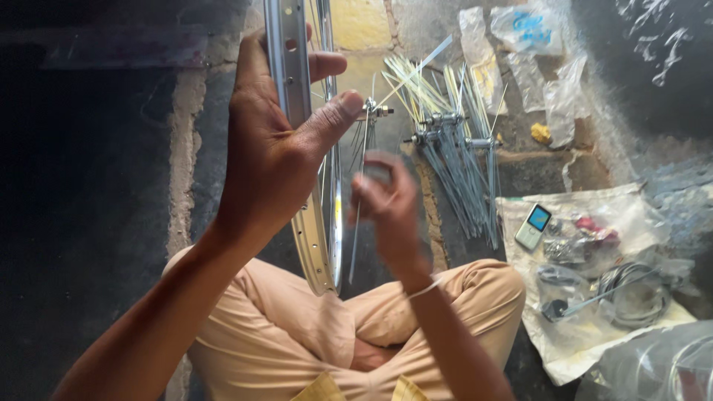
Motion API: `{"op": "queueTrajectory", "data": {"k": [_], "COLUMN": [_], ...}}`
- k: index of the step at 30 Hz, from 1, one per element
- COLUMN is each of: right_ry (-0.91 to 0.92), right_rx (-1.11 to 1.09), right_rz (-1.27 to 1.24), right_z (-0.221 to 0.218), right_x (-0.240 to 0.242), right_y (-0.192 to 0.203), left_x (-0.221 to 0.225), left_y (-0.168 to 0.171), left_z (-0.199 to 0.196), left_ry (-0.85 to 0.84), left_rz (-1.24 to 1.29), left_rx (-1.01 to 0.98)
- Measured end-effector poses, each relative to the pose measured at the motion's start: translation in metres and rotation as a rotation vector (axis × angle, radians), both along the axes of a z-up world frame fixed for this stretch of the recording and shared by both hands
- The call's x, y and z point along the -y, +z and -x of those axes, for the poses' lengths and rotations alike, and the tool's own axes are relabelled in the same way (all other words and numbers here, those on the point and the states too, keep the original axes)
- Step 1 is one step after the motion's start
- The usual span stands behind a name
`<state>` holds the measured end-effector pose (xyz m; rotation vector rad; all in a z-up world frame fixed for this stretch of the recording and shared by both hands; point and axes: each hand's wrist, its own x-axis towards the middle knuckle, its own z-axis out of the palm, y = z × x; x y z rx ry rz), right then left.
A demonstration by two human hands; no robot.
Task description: The person inserts metal spokes into the hub and rim of a bicycle wheel while sitting cross-legged on the floor.
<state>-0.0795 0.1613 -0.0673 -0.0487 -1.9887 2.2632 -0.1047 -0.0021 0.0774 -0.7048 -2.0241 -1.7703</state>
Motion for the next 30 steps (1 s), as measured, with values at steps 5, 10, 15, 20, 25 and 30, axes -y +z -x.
{"op": "queueTrajectory", "data": {"k": [5, 10, 15, 20, 25, 30], "right_ry": [0.331, -0.619, -0.142, -0.027, 0.078, 0.135], "right_rx": [-0.178, -0.341, 0.300, 0.590, 0.072, -1.038], "right_rz": [0.604, -0.015, 0.248, 0.260, 0.506, -0.954], "right_z": [0.084, 0.129, 0.131, 0.202, 0.204, 0.021], "right_x": [-0.029, -0.055, -0.053, -0.048, -0.046, -0.033], "right_y": [0.079, 0.011, -0.043, -0.033, -0.063, -0.037], "left_x": [-0.008, 0.003, 0.010, 0.010, 0.014, 0.014], "left_y": [0.005, 0.009, 0.009, 0.011, 0.006, 0.020], "left_z": [-0.011, -0.022, -0.029, -0.044, -0.050, -0.048], "left_ry": [-0.003, 0.060, 0.052, 0.049, 0.039, 0.056], "left_rz": [-0.012, 0.079, 0.141, 0.114, 0.042, 0.123], "left_rx": [0.117, 0.133, 0.116, 0.205, 0.262, 0.237]}}
